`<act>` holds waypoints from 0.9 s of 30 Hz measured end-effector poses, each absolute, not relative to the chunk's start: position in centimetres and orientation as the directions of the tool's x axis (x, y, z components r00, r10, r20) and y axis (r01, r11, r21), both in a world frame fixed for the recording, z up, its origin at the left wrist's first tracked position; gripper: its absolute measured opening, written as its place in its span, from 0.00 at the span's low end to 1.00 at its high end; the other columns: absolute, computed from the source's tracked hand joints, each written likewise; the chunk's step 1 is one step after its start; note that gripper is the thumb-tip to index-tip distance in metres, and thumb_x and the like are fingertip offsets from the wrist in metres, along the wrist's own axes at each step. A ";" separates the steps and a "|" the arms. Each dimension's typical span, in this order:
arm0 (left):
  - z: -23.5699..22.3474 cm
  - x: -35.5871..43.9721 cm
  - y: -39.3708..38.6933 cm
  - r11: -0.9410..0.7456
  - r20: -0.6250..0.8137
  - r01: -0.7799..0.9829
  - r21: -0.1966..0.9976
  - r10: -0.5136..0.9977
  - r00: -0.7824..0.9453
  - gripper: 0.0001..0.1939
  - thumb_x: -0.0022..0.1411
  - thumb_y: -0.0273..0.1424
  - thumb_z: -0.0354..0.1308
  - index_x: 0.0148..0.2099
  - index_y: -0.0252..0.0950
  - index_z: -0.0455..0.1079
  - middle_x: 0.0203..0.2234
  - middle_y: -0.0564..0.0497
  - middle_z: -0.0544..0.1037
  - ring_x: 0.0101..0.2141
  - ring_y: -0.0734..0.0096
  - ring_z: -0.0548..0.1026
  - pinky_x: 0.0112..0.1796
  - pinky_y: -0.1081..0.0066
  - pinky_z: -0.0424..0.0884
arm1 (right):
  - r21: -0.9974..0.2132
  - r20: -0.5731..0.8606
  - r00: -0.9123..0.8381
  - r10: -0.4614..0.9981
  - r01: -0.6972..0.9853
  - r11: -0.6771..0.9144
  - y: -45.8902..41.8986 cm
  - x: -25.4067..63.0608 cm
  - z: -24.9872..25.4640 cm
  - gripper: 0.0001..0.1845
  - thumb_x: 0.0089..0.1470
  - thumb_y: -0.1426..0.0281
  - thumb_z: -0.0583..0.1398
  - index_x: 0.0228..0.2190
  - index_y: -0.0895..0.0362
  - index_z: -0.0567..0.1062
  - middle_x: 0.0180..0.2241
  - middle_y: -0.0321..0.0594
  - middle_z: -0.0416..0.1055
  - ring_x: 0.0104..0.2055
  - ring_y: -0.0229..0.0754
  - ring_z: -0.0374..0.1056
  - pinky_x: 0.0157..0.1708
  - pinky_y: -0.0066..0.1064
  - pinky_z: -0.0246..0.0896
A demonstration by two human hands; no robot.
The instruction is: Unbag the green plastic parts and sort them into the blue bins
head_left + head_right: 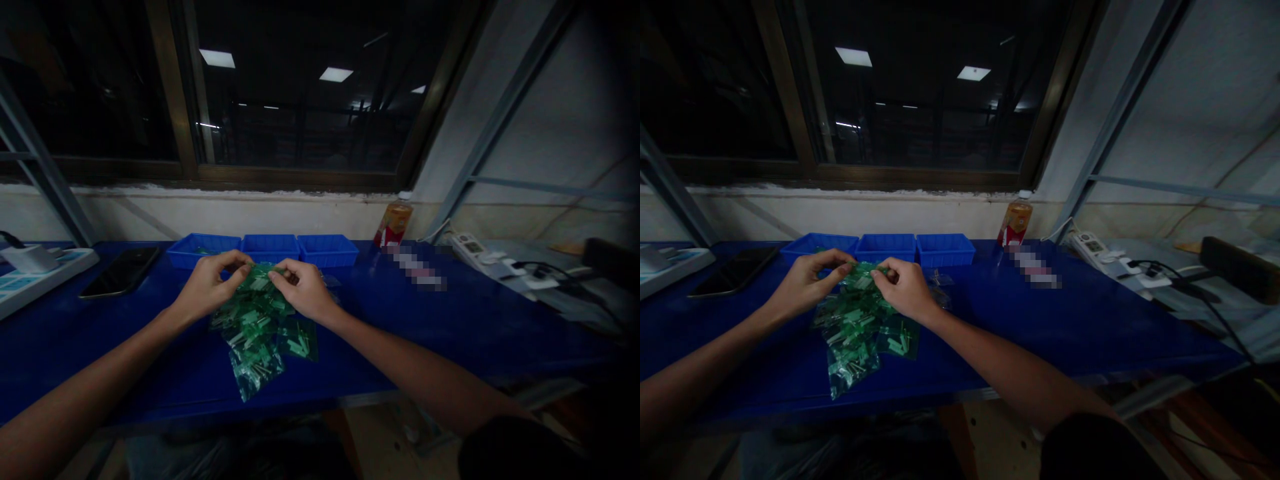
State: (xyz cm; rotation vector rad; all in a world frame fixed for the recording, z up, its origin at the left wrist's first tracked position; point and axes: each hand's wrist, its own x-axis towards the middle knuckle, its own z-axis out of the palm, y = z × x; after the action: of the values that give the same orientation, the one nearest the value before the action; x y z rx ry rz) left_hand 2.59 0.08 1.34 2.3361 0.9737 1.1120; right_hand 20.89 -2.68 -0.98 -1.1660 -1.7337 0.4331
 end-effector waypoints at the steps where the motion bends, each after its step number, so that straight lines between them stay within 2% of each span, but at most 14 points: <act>1: 1.3 2.6 0.1 -0.694 0.528 0.427 0.580 0.719 0.452 0.09 0.55 0.31 0.51 0.35 0.35 0.70 0.27 0.51 0.75 0.30 0.67 0.71 0.31 0.72 0.62 | -0.728 0.513 -0.069 0.855 0.492 0.477 -2.6 20.9 -1.0 0.10 0.48 0.66 0.56 0.23 0.60 0.71 0.15 0.31 0.60 0.18 0.30 0.55 0.17 0.23 0.48; 5: 1.3 2.6 0.2 -0.704 0.525 0.427 0.568 0.709 0.470 0.09 0.55 0.30 0.51 0.37 0.35 0.70 0.27 0.51 0.75 0.29 0.68 0.71 0.32 0.72 0.63 | -0.763 0.514 -0.043 0.857 0.433 0.480 -2.2 21.2 -1.0 0.10 0.48 0.65 0.56 0.24 0.60 0.71 0.16 0.31 0.60 0.18 0.30 0.54 0.17 0.23 0.48; 9: 1.4 2.6 0.1 -0.715 0.525 0.422 0.558 0.698 0.488 0.09 0.56 0.33 0.51 0.37 0.35 0.70 0.28 0.51 0.75 0.30 0.69 0.71 0.31 0.73 0.63 | -0.757 0.524 -0.038 0.851 0.436 0.487 -2.1 21.4 -1.2 0.10 0.48 0.65 0.56 0.25 0.60 0.71 0.14 0.29 0.57 0.17 0.30 0.52 0.16 0.23 0.46; 12: 1.3 2.7 0.0 -0.742 0.545 0.438 0.507 0.670 0.504 0.10 0.58 0.34 0.51 0.36 0.35 0.70 0.27 0.51 0.75 0.30 0.69 0.71 0.32 0.73 0.63 | -0.758 0.509 -0.043 0.859 0.449 0.472 -2.2 21.3 -1.2 0.11 0.49 0.64 0.55 0.27 0.60 0.71 0.12 0.28 0.55 0.15 0.29 0.50 0.15 0.23 0.43; 16: 1.3 2.8 0.0 -0.766 0.570 0.462 0.448 0.642 0.512 0.10 0.59 0.34 0.50 0.35 0.35 0.70 0.28 0.51 0.75 0.30 0.70 0.71 0.32 0.73 0.63 | -0.766 0.509 -0.036 0.860 0.437 0.471 -2.5 21.2 -1.0 0.09 0.50 0.66 0.55 0.27 0.60 0.70 0.14 0.30 0.60 0.16 0.31 0.55 0.17 0.23 0.47; 19: 1.4 2.7 0.0 -0.763 0.571 0.461 0.453 0.645 0.508 0.11 0.59 0.35 0.50 0.36 0.35 0.70 0.28 0.51 0.76 0.30 0.69 0.71 0.32 0.73 0.62 | -0.727 0.553 -0.026 0.833 0.472 0.498 -2.6 21.2 -0.9 0.10 0.49 0.66 0.55 0.26 0.59 0.70 0.16 0.31 0.61 0.17 0.31 0.55 0.18 0.24 0.49; 22: 1.5 2.6 0.1 -0.707 0.527 0.468 0.530 0.707 0.471 0.14 0.60 0.39 0.48 0.33 0.35 0.69 0.27 0.51 0.75 0.29 0.68 0.71 0.30 0.73 0.62 | -0.671 0.598 -0.014 0.801 0.538 0.510 -2.7 21.3 -0.6 0.09 0.50 0.66 0.55 0.25 0.59 0.71 0.15 0.30 0.57 0.18 0.31 0.53 0.19 0.24 0.48; 27: 1.1 3.0 0.5 -0.494 0.317 0.324 0.806 0.825 0.469 0.23 0.60 0.47 0.42 0.30 0.34 0.66 0.21 0.50 0.72 0.24 0.69 0.69 0.28 0.71 0.63 | -0.550 0.702 -0.029 0.712 0.613 0.568 -3.0 21.5 -0.2 0.08 0.51 0.68 0.54 0.25 0.58 0.70 0.17 0.30 0.54 0.20 0.32 0.53 0.23 0.25 0.49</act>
State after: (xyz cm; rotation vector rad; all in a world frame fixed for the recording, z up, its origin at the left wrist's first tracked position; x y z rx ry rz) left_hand 3.01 0.55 1.11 2.0375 0.9509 0.9422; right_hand 21.53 -2.96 -0.22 -1.1087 -1.7155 0.1136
